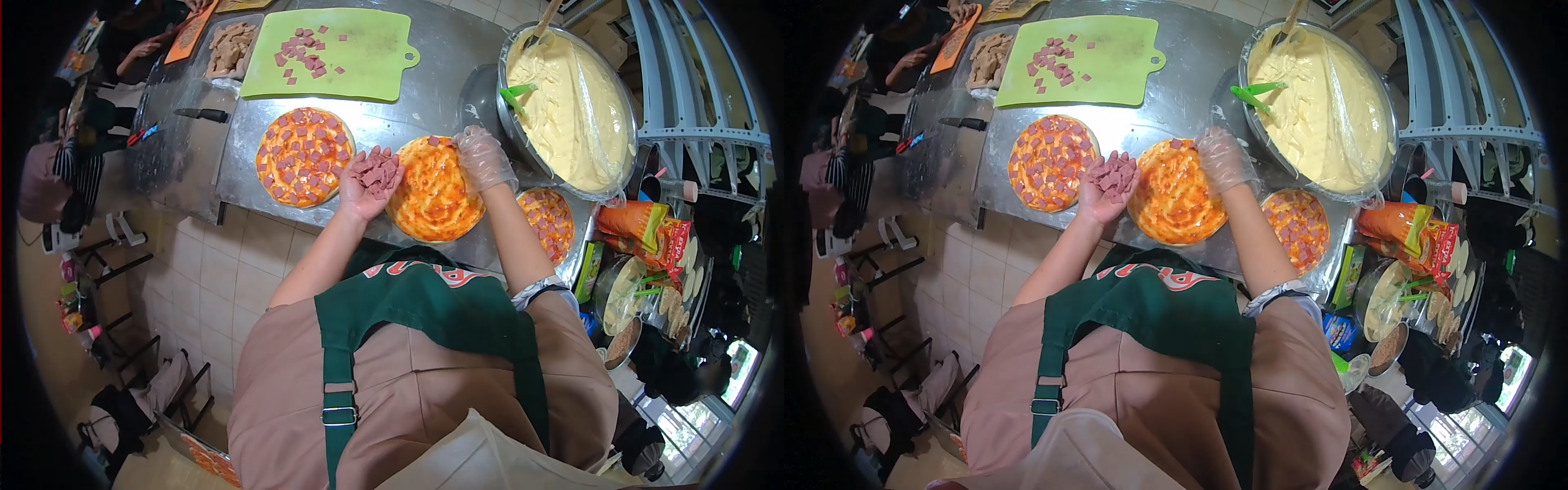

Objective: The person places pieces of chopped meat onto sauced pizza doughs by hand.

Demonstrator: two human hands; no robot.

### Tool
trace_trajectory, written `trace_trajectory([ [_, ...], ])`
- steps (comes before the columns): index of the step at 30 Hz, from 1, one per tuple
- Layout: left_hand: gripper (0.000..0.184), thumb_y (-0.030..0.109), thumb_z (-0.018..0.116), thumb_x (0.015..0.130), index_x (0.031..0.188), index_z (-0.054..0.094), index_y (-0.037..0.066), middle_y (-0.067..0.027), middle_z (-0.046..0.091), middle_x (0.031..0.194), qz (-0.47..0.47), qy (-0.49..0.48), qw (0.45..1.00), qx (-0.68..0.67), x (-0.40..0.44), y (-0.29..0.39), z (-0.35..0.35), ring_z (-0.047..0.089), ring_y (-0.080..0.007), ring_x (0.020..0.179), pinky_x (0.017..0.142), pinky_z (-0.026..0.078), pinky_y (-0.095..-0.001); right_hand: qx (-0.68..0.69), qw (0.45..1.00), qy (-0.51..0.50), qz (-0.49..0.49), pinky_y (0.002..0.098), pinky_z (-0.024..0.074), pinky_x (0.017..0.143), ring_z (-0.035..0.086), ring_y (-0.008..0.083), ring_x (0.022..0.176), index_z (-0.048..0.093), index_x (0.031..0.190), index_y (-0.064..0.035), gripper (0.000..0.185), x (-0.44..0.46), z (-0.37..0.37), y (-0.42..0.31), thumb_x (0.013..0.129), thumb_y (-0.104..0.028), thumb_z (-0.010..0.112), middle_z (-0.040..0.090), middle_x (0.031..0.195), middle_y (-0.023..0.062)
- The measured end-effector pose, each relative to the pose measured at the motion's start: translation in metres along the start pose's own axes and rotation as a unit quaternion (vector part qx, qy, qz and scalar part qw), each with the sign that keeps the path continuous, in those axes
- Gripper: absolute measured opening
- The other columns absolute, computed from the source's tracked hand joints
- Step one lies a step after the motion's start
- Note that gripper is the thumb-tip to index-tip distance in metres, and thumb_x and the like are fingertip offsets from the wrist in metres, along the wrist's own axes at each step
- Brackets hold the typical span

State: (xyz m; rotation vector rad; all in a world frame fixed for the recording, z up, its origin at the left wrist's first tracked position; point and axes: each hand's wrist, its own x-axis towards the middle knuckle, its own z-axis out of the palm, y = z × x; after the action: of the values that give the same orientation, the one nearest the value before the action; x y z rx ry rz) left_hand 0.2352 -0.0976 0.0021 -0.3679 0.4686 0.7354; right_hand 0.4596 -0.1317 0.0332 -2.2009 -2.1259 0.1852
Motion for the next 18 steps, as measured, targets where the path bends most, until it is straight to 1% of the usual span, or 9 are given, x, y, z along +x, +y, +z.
trace_trajectory([
  [4,0.021,0.023,0.043,0.084,0.094,0.053,0.008,-0.0098,0.054,0.099,0.005,0.010,1.000,0.002,-0.003,-0.001,0.002,0.050,-0.0262,0.097,0.089,0.038,-0.0427,-0.020,1.000,-0.009,-0.006,0.0339,0.0436,0.073,0.053,0.0261,0.084,0.060,0.081,-0.0104,0.013,-0.011,0.002,0.004,0.076,-0.013,0.048,0.053,0.084,0.0115],
  [7,0.020,0.023,0.043,0.084,0.092,0.052,0.007,-0.0099,0.054,0.097,0.005,0.014,1.000,0.000,-0.004,-0.004,0.005,0.051,-0.0275,0.094,0.088,0.039,-0.0433,-0.010,1.000,0.027,0.005,0.0343,0.0440,0.072,0.053,0.0263,0.084,0.061,0.085,-0.0109,0.016,-0.016,-0.001,0.001,0.076,-0.013,0.047,0.052,0.084,0.0120],
  [9,0.020,0.023,0.042,0.084,0.093,0.051,0.007,-0.0101,0.053,0.099,0.014,0.020,0.999,0.021,-0.005,-0.009,0.007,0.051,-0.0273,0.095,0.089,0.038,-0.0434,0.008,1.000,-0.021,0.005,0.0331,0.0441,0.074,0.053,0.0264,0.087,0.060,0.093,-0.0120,0.021,-0.017,-0.001,-0.002,0.077,-0.014,0.048,0.053,0.086,0.0125],
  [10,0.020,0.023,0.042,0.084,0.093,0.051,0.007,-0.0101,0.053,0.099,0.016,0.018,0.999,0.022,-0.004,-0.009,0.007,0.051,-0.0273,0.095,0.089,0.038,-0.0434,0.009,1.000,-0.018,0.003,0.0331,0.0441,0.074,0.053,0.0264,0.087,0.060,0.093,-0.0120,0.021,-0.016,-0.004,-0.005,0.077,-0.014,0.048,0.053,0.086,0.0125],
  [12,0.022,0.022,0.042,0.084,0.095,0.052,0.007,-0.0105,0.054,0.101,-0.005,-0.012,1.000,0.007,-0.003,-0.012,0.005,0.050,-0.0273,0.099,0.090,0.037,-0.0439,0.156,0.986,-0.019,0.052,0.0333,0.0436,0.076,0.053,0.0267,0.090,0.059,0.099,-0.0125,0.025,-0.020,-0.014,-0.016,0.077,-0.017,0.047,0.054,0.093,0.0138],
  [13,0.023,0.023,0.042,0.084,0.096,0.052,0.007,-0.0106,0.054,0.102,-0.018,-0.028,0.999,-0.001,-0.003,-0.012,0.005,0.050,-0.0282,0.099,0.090,0.037,-0.0439,0.157,0.986,-0.019,0.052,0.0333,0.0436,0.076,0.053,0.0267,0.090,0.059,0.099,-0.0125,0.025,-0.022,-0.026,-0.026,0.077,-0.017,0.047,0.054,0.093,0.0138],
  [15,0.023,0.023,0.041,0.084,0.097,0.053,0.007,-0.0100,0.054,0.101,-0.014,-0.018,1.000,0.020,-0.001,-0.017,0.007,0.051,-0.0272,0.097,0.088,0.038,-0.0424,0.398,0.912,-0.085,0.051,0.0348,0.0394,0.084,0.050,0.0275,0.097,0.058,0.102,-0.0130,0.027,-0.028,-0.045,-0.049,0.078,-0.021,0.046,0.054,0.101,0.0139],
  [16,0.024,0.024,0.041,0.085,0.098,0.053,0.008,-0.0093,0.055,0.100,-0.010,-0.009,0.999,0.041,-0.001,-0.020,0.008,0.052,-0.0262,0.096,0.086,0.040,-0.0410,0.399,0.912,-0.083,0.053,0.0348,0.0394,0.084,0.050,0.0275,0.097,0.058,0.102,-0.0130,0.027,-0.030,-0.041,-0.054,0.078,-0.021,0.046,0.054,0.101,0.0139],
  [18,0.025,0.025,0.041,0.085,0.099,0.053,0.008,-0.0087,0.055,0.101,-0.032,-0.024,0.998,0.046,0.001,-0.022,0.008,0.052,-0.0246,0.095,0.084,0.041,-0.0394,0.252,0.965,0.028,-0.067,0.0363,0.0339,0.091,0.047,0.0283,0.103,0.058,0.100,-0.0117,0.026,-0.035,-0.032,-0.060,0.078,-0.021,0.046,0.053,0.104,0.0127],
])
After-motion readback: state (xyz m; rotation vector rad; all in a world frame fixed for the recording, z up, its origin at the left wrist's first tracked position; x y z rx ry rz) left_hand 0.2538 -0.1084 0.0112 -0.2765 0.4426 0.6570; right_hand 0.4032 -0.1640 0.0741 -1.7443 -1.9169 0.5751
